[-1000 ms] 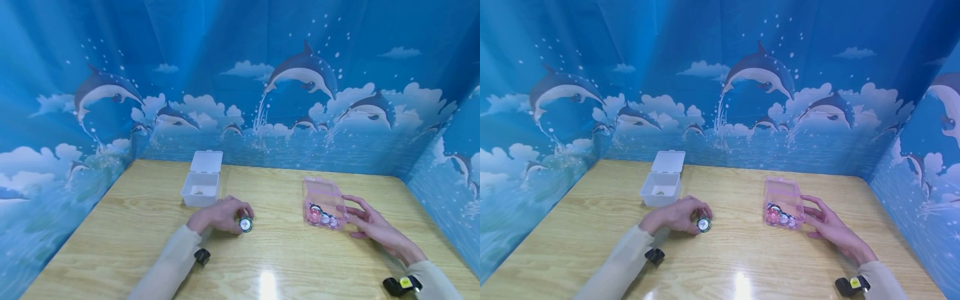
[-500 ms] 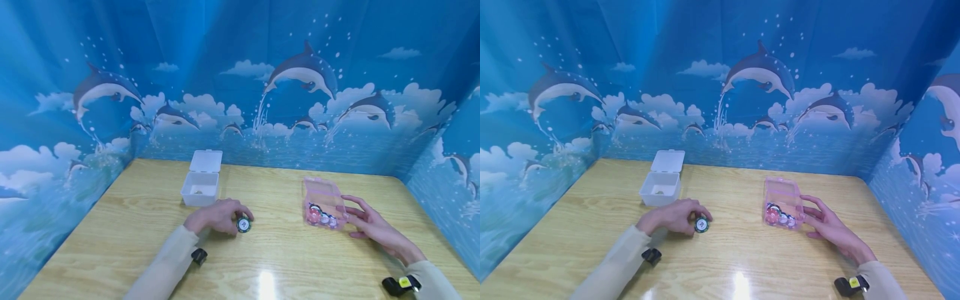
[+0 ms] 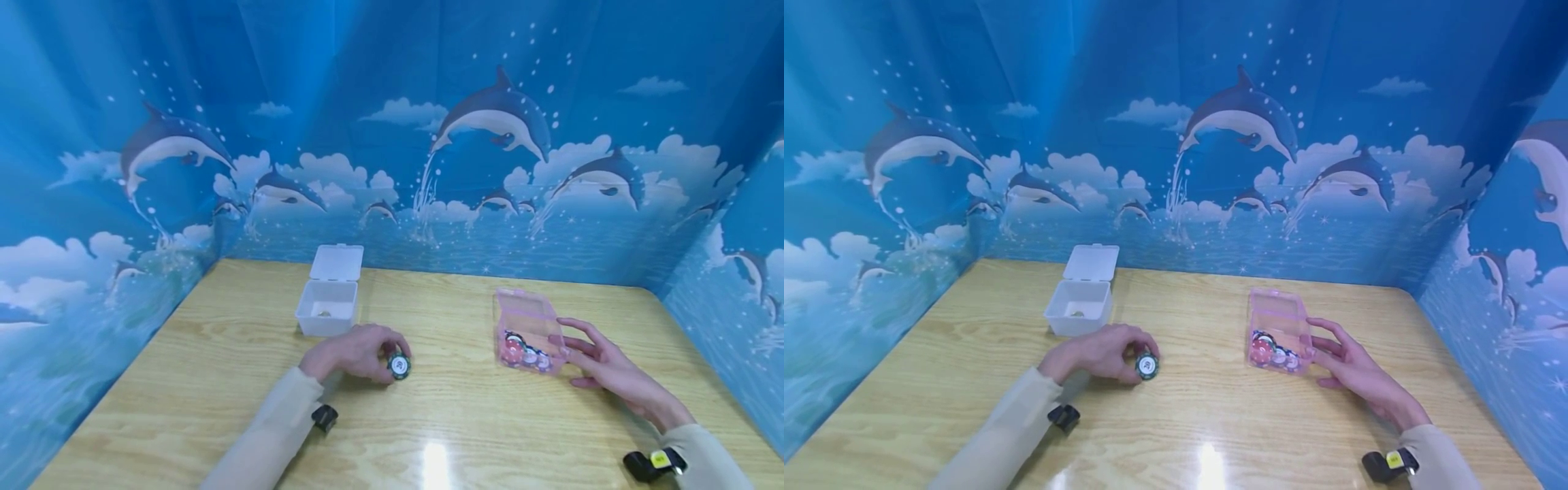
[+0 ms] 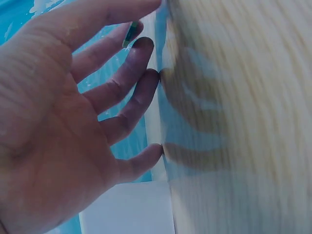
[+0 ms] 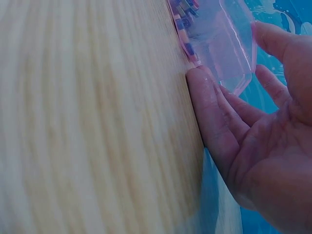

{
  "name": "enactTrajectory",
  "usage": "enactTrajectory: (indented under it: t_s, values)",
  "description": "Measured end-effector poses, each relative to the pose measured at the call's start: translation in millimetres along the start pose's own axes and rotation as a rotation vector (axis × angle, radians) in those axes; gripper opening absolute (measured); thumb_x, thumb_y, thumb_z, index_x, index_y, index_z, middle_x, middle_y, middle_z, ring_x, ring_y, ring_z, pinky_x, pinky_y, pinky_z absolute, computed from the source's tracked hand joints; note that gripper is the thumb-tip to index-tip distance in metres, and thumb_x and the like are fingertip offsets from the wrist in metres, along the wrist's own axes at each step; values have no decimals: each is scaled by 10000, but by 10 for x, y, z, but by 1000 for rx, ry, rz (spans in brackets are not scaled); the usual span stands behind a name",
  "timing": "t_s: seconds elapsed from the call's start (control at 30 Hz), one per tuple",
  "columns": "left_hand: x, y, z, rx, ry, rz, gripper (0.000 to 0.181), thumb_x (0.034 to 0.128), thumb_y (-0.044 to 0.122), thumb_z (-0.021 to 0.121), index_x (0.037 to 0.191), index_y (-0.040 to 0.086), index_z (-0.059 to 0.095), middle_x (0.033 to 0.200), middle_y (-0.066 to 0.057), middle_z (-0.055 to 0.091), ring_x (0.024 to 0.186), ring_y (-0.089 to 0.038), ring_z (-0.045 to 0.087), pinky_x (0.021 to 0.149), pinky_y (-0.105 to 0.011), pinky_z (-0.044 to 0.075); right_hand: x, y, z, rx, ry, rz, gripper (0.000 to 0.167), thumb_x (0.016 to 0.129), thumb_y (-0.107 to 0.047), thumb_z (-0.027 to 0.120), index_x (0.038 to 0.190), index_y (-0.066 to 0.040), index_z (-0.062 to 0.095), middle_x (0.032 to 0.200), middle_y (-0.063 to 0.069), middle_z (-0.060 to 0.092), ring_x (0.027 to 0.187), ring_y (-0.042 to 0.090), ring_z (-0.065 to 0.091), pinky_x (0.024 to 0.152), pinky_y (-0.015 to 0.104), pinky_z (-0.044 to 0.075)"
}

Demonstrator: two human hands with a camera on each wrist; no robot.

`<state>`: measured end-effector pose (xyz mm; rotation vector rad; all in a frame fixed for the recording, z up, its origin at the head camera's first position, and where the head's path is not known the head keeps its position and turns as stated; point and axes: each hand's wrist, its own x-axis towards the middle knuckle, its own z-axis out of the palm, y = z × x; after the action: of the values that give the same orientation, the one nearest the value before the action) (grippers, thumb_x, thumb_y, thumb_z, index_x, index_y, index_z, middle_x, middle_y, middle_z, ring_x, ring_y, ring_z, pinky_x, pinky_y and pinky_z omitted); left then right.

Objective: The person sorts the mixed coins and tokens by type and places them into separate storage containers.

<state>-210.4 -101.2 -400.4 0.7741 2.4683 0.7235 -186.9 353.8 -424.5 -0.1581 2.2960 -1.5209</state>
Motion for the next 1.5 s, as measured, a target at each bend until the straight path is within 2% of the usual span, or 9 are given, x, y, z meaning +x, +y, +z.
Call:
enactTrajectory:
  t_s: [0.2,0.43,0.67,0.87,1.07,1.27,1.5]
  values:
    - [23,18,23,34,53,22,444,811,222,841,1225,257,684,1161,73,650,1060,-109,599,959,-334,519,3,9,-3,7,0,-1,676,1083,-341,511,1623,-215,124,1654,305,217,1097,-125,570,896,393,601]
    - [37,59,38,79,121,51,471,814,273,844,1257,274,682,1419,-13,567,1317,-248,534,1116,-491,454,11,28,-6,12,0,2,679,1079,-356,516,1624,-228,132,1656,302,218,1158,-63,564,914,416,603]
    - [82,119,53,105,164,80,452,821,327,832,1244,304,676,1443,6,543,1369,-256,478,1153,-648,344,6,37,-15,20,-7,-9,673,1083,-342,509,1624,-226,126,1656,305,215,1115,-105,575,903,398,601]
    - [157,200,70,83,184,97,456,820,334,841,1242,295,672,1429,10,552,1345,-236,502,1146,-581,383,4,36,-21,17,-11,-8,666,1084,-345,506,1623,-231,131,1657,303,214,1137,-90,566,914,406,599]
    - [258,292,95,70,172,113,446,829,340,838,1239,307,665,1448,14,541,1369,-226,490,1168,-605,349,16,29,-11,17,-5,-6,680,1079,-351,516,1623,-225,127,1656,296,221,1151,-69,572,906,391,602]
    - [351,411,118,71,166,123,426,843,326,830,1236,317,663,1444,20,543,1367,-221,496,1170,-576,361,11,26,-13,19,-5,-10,678,1079,-348,517,1622,-225,130,1657,296,220,1132,-91,572,903,387,603]
    - [463,485,147,70,173,144,418,847,330,822,1232,328,659,1424,37,555,1355,-205,510,1172,-536,381,11,29,-13,20,-1,-6,689,1077,-346,522,1623,-210,124,1657,298,218,1151,-70,572,911,402,603]
